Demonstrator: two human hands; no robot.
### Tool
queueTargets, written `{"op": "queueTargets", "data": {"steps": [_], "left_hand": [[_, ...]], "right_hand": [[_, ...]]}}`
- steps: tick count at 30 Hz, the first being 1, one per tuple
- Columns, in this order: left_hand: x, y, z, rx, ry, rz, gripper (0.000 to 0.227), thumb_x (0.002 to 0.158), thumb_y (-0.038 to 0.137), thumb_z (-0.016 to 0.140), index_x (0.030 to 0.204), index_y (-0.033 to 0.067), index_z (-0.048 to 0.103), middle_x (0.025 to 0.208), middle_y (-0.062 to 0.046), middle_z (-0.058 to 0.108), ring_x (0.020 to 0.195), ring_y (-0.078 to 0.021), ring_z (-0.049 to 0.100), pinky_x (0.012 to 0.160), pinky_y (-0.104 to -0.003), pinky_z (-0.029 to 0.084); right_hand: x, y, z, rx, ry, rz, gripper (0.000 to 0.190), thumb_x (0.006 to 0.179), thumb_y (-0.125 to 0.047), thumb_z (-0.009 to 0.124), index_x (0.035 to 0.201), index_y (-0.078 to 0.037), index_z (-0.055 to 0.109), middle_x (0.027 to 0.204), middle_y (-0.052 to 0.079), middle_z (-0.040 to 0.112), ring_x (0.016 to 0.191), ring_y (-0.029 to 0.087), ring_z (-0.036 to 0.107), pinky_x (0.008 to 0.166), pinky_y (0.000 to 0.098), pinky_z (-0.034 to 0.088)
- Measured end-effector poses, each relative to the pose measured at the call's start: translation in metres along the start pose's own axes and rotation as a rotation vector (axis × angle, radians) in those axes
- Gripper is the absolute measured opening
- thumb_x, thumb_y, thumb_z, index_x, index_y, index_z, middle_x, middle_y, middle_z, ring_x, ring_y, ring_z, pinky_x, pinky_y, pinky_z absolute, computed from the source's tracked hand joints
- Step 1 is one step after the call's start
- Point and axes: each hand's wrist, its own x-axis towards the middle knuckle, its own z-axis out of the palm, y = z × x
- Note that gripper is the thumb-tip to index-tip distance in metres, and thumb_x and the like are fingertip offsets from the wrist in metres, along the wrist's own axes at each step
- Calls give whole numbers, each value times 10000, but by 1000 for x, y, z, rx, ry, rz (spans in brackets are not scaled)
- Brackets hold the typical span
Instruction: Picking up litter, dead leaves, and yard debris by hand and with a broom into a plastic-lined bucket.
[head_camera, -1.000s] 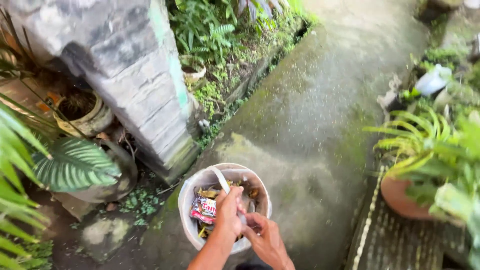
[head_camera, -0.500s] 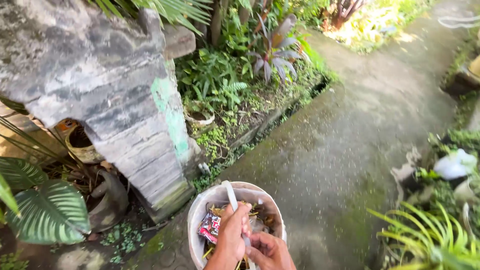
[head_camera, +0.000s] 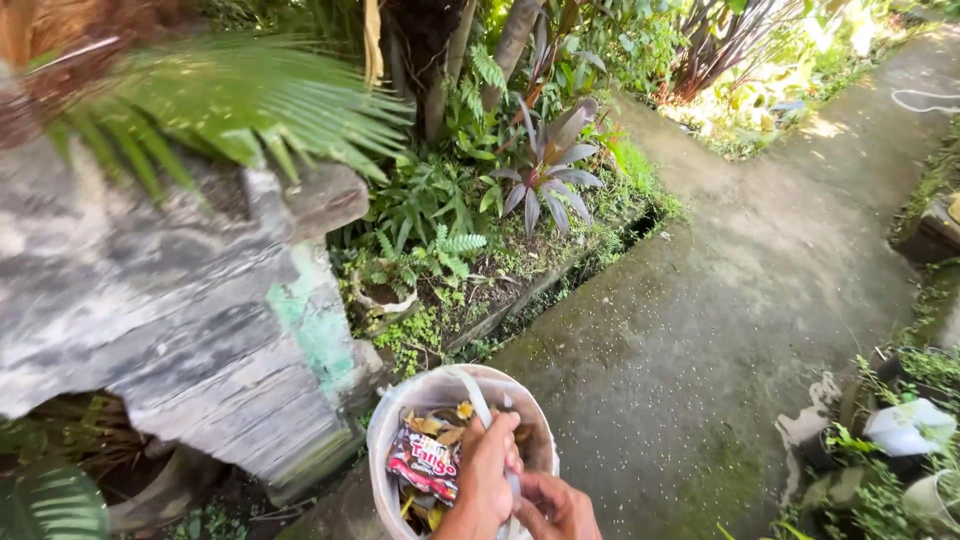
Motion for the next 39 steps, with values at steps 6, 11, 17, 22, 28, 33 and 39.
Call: {"op": "queueTargets", "data": {"steps": [6, 11, 17, 22, 28, 33, 39], "left_hand": [[53, 17, 72, -25, 42, 113, 214, 835, 51, 710, 894, 112, 513, 605, 36, 430, 463, -87, 385, 415, -261, 318], [83, 17, 137, -117, 9, 235, 229, 867, 61, 700, 879, 138, 485, 619, 42, 437, 471, -85, 397, 426, -261, 342], [107, 31, 199, -246, 37, 359, 232, 862, 45, 698, 968, 124, 508, 680, 37, 464, 538, -71, 436, 483, -247, 377], [160, 40, 221, -360, 90, 357, 262, 856, 44, 691, 1020, 114, 499, 687, 14, 462, 548, -97, 447, 487, -262, 392], [255, 65, 238, -514, 160, 365, 291, 832, 53, 701, 1051, 108, 518, 686, -10, 484, 579, -137, 489, 527, -298, 431], [325, 105, 253, -589, 198, 438, 304, 836, 41, 711, 1075, 101, 532, 749, -25, 537, 629, -144, 515, 580, -300, 440], [378, 162, 263, -614, 187, 517, 301, 838, 43, 714, 1059, 113, 522, 741, -12, 511, 628, -140, 505, 589, -304, 446]], "right_hand": [[50, -83, -44, -75, 47, -206, 267, 850, -21, 776, 1116, -6, 762, 934, 52, 796, 863, 104, 723, 755, 274, 594], [84, -137, -106, -173, 4, -356, 267, 874, -39, 771, 1140, -25, 747, 916, 35, 750, 815, 112, 692, 714, 282, 574], [154, -173, -161, -341, -103, -430, 279, 852, -44, 807, 1126, -34, 754, 894, 56, 749, 790, 127, 686, 686, 285, 570], [227, -185, -189, -472, -195, -427, 274, 838, -47, 807, 1108, -34, 764, 891, 68, 750, 787, 144, 701, 686, 295, 572], [339, -209, -201, -586, -306, -381, 235, 812, -89, 820, 1035, -30, 772, 904, 84, 782, 808, 171, 758, 690, 313, 608], [431, -262, -193, -711, -403, -311, 232, 805, -128, 824, 1013, -35, 778, 911, 86, 799, 809, 175, 780, 679, 329, 619], [514, -308, -174, -745, -454, -373, 204, 859, -163, 762, 1036, -64, 785, 914, 66, 798, 754, 154, 764, 661, 333, 615]]}}
